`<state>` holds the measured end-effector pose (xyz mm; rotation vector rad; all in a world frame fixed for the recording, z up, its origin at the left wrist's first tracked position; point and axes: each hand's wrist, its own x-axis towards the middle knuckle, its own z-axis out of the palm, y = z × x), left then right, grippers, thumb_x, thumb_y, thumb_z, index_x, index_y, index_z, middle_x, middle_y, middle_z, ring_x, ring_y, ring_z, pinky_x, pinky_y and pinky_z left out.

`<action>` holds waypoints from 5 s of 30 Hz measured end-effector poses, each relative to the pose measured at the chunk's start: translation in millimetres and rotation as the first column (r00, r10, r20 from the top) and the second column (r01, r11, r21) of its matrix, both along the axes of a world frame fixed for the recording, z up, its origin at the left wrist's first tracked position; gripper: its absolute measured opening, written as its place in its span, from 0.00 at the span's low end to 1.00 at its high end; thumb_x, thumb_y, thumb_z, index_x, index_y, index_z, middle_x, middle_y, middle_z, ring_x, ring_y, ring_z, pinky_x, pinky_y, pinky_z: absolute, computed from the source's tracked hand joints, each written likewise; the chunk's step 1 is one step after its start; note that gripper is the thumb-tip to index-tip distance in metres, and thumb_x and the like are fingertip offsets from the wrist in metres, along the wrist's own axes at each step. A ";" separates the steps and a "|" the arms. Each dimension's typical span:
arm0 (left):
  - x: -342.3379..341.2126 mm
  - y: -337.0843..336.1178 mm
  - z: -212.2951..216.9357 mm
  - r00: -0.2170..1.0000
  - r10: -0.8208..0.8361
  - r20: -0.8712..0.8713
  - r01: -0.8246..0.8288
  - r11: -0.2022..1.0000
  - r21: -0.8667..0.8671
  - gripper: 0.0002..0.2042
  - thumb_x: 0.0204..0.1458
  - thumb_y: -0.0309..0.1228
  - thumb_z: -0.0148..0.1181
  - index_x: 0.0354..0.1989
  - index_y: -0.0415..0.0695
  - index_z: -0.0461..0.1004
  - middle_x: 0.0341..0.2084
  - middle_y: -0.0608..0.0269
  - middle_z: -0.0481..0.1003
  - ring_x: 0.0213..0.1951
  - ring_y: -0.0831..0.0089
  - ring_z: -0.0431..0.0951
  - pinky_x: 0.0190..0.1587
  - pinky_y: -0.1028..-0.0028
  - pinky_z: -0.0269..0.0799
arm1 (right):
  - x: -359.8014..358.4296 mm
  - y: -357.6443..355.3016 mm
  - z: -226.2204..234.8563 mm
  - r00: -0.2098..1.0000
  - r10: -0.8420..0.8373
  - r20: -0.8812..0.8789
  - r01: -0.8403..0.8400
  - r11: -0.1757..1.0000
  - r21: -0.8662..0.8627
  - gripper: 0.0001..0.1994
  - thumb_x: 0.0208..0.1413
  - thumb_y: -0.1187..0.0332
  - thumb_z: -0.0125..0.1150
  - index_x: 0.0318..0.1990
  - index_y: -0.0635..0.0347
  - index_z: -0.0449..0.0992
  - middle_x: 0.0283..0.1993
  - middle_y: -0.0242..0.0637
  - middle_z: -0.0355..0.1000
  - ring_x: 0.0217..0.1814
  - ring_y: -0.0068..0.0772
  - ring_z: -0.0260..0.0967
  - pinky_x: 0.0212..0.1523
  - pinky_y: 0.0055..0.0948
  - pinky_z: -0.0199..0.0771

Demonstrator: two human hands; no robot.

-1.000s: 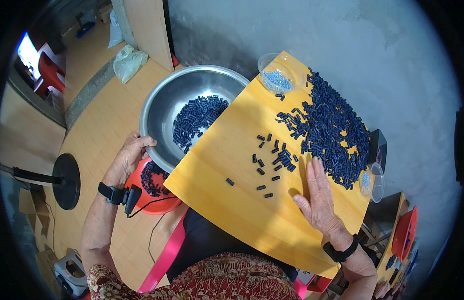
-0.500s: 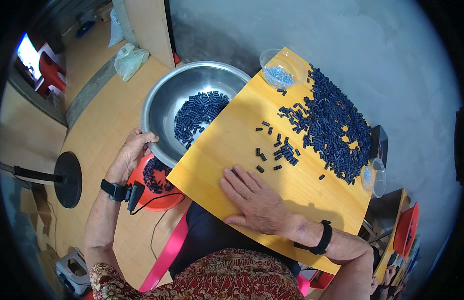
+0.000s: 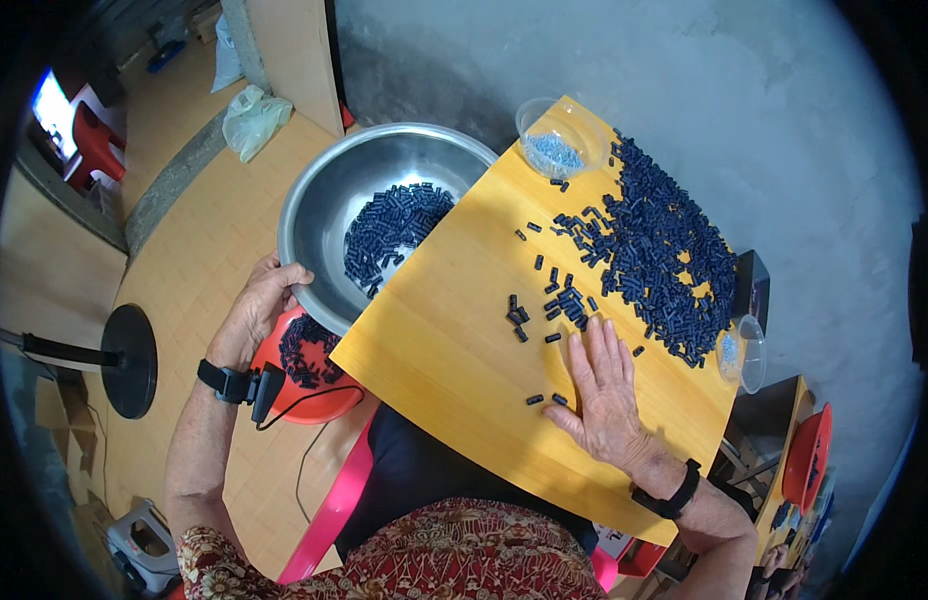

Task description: Manually sorting small black cylindrical components and small light blue components into different bowls and containers.

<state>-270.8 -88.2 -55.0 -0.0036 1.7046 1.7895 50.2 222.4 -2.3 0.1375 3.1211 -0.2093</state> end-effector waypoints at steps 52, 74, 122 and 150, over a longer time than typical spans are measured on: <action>-1.4 -3.0 -11.6 1.000 0.016 0.011 -0.016 1.000 0.003 0.10 0.45 0.23 0.59 0.37 0.42 0.72 0.22 0.74 0.71 0.21 0.86 0.70 0.25 0.85 0.71 | -55.8 3.2 8.4 0.995 -0.003 -0.103 0.003 1.000 0.003 0.27 0.60 0.57 0.55 0.62 0.64 0.64 0.70 0.52 0.51 0.75 0.54 0.41 0.71 0.52 0.40; -0.3 -0.9 -8.4 1.000 0.025 0.006 -0.025 1.000 -0.004 0.11 0.44 0.22 0.58 0.38 0.40 0.73 0.26 0.68 0.75 0.24 0.81 0.74 0.31 0.80 0.75 | -71.9 15.8 9.3 0.976 0.065 -0.205 -0.067 0.998 -0.001 0.22 0.57 0.61 0.59 0.59 0.56 0.71 0.69 0.50 0.55 0.74 0.55 0.44 0.70 0.53 0.42; -0.8 -2.5 -10.1 1.000 0.023 0.006 -0.023 0.999 -0.025 0.06 0.45 0.24 0.59 0.34 0.42 0.74 0.20 0.74 0.71 0.19 0.86 0.67 0.24 0.85 0.67 | -106.8 18.4 25.0 0.918 0.034 -0.394 -0.096 0.986 -0.139 0.06 0.48 0.73 0.64 0.36 0.59 0.78 0.35 0.36 0.71 0.42 0.42 0.65 0.44 0.39 0.63; 1.1 -2.5 -5.1 1.000 0.030 0.001 -0.030 0.998 -0.050 0.10 0.43 0.22 0.58 0.36 0.43 0.73 0.19 0.75 0.70 0.18 0.86 0.65 0.21 0.84 0.62 | -134.2 10.2 15.7 0.899 0.273 -0.343 -0.281 0.959 0.026 0.07 0.38 0.79 0.61 0.27 0.57 0.71 0.27 0.37 0.64 0.33 0.41 0.63 0.35 0.37 0.64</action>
